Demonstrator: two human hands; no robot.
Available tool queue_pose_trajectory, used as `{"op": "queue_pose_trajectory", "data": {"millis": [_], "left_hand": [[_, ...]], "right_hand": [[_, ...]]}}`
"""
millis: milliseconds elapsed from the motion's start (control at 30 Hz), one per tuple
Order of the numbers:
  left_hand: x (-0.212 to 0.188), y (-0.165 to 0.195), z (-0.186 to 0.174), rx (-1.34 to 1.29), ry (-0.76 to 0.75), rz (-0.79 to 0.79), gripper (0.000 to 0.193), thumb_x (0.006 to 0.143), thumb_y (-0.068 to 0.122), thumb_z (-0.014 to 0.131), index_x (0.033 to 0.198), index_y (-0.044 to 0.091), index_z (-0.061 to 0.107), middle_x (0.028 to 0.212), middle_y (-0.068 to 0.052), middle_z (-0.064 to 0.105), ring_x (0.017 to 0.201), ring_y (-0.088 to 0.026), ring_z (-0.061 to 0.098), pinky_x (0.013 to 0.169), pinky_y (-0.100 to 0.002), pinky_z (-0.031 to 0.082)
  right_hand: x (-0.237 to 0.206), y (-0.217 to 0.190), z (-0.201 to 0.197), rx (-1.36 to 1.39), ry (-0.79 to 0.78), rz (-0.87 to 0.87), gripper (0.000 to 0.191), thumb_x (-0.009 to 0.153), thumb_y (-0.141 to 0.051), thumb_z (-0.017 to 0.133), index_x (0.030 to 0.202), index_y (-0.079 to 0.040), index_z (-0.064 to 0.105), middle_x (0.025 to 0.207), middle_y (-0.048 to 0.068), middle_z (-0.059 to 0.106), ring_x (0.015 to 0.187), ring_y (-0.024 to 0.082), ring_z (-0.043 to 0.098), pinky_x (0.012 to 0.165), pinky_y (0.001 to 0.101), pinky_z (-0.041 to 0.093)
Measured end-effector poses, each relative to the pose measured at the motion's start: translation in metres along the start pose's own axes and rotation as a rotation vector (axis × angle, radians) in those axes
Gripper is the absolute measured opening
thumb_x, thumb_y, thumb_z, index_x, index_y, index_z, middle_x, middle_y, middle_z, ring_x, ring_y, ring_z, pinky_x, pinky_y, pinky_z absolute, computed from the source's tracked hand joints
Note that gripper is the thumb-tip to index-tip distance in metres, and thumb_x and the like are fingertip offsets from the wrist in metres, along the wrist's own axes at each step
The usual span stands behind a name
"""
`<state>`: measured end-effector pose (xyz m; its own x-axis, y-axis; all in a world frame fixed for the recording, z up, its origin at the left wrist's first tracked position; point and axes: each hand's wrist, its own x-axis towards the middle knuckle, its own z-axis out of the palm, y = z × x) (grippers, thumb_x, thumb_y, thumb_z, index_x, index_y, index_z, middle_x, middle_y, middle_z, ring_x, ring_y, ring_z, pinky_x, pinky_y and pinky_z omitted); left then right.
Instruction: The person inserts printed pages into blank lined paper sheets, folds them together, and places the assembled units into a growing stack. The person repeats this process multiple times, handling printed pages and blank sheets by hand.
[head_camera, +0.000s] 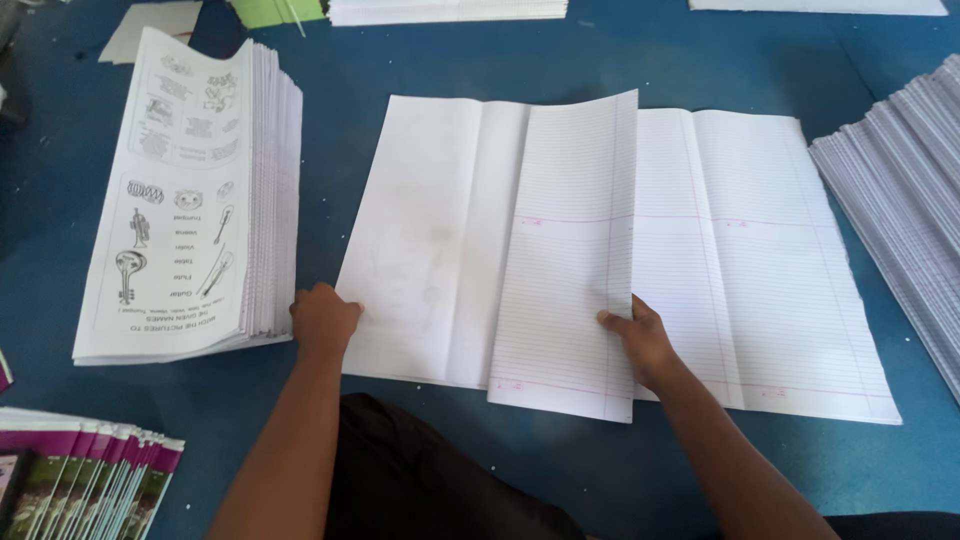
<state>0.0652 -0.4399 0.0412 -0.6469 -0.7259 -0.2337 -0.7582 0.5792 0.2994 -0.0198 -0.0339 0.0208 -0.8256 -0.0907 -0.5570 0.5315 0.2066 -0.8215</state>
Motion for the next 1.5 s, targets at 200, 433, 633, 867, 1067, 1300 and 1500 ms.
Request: {"op": "queue_pose_trajectory", "data": {"millis": [200, 433, 633, 867, 1067, 1300, 1500], "left_hand": [[0.009, -0.01, 0.006, -0.034, 0.072, 0.046, 0.05, 0.078, 0.024, 0.087, 0.114, -0.005, 0.068, 0.114, -0.026, 0.069, 0.105, -0.041, 0.068, 0.089, -0.046, 0.057], [-0.001, -0.009, 0.003, -0.217, 0.135, -0.001, 0.034, 0.081, 0.021, 0.084, 0.107, 0.005, 0.072, 0.102, -0.015, 0.075, 0.094, -0.032, 0.073, 0.082, -0.043, 0.058], [-0.008, -0.003, -0.005, -0.236, 0.089, -0.042, 0.029, 0.084, 0.028, 0.084, 0.098, 0.005, 0.075, 0.096, -0.015, 0.076, 0.091, -0.031, 0.073, 0.08, -0.042, 0.058], [-0.005, -0.008, 0.003, -0.135, 0.212, 0.116, 0.023, 0.093, 0.026, 0.077, 0.102, 0.005, 0.078, 0.102, -0.017, 0.075, 0.093, -0.035, 0.072, 0.081, -0.045, 0.057], [-0.013, -0.003, 0.0, -0.039, 0.385, 0.209, 0.027, 0.088, 0.019, 0.077, 0.11, 0.004, 0.072, 0.104, -0.017, 0.072, 0.092, -0.036, 0.071, 0.073, -0.045, 0.058], [-0.023, 0.004, -0.005, 0.15, 0.437, 0.281, 0.017, 0.088, 0.025, 0.078, 0.088, 0.01, 0.072, 0.097, -0.013, 0.071, 0.093, -0.032, 0.07, 0.072, -0.045, 0.057], [-0.015, -0.003, 0.004, -0.146, 0.304, 0.117, 0.035, 0.083, 0.03, 0.08, 0.108, 0.007, 0.073, 0.1, -0.015, 0.074, 0.092, -0.035, 0.071, 0.078, -0.047, 0.055]], "right_hand": [[-0.002, 0.003, 0.0, -0.017, -0.017, -0.03, 0.05, 0.096, -0.015, 0.058, 0.143, -0.001, 0.05, 0.121, 0.023, 0.069, 0.105, 0.031, 0.07, 0.093, 0.0423, 0.06], [0.005, 0.009, -0.001, -0.002, -0.023, -0.039, 0.051, 0.095, -0.014, 0.06, 0.143, -0.001, 0.049, 0.122, 0.022, 0.068, 0.107, 0.031, 0.07, 0.093, 0.0417, 0.06], [0.006, 0.01, -0.002, 0.002, -0.031, -0.049, 0.05, 0.095, -0.013, 0.06, 0.143, -0.001, 0.05, 0.123, 0.022, 0.068, 0.108, 0.03, 0.069, 0.094, 0.0414, 0.059], [0.003, 0.007, -0.001, -0.032, -0.018, -0.029, 0.049, 0.096, -0.015, 0.059, 0.143, -0.001, 0.05, 0.123, 0.022, 0.068, 0.107, 0.03, 0.07, 0.093, 0.0413, 0.06], [0.002, 0.007, -0.001, -0.022, -0.031, -0.048, 0.051, 0.097, -0.014, 0.059, 0.144, 0.0, 0.047, 0.123, 0.023, 0.068, 0.108, 0.031, 0.07, 0.094, 0.0414, 0.06], [0.002, 0.008, -0.001, -0.024, -0.022, -0.045, 0.052, 0.096, -0.014, 0.059, 0.144, -0.001, 0.048, 0.124, 0.022, 0.067, 0.108, 0.03, 0.07, 0.093, 0.0417, 0.06], [0.002, 0.009, -0.001, -0.029, -0.019, -0.055, 0.051, 0.096, -0.015, 0.06, 0.144, 0.0, 0.047, 0.124, 0.024, 0.066, 0.109, 0.031, 0.069, 0.095, 0.0424, 0.06]]}}
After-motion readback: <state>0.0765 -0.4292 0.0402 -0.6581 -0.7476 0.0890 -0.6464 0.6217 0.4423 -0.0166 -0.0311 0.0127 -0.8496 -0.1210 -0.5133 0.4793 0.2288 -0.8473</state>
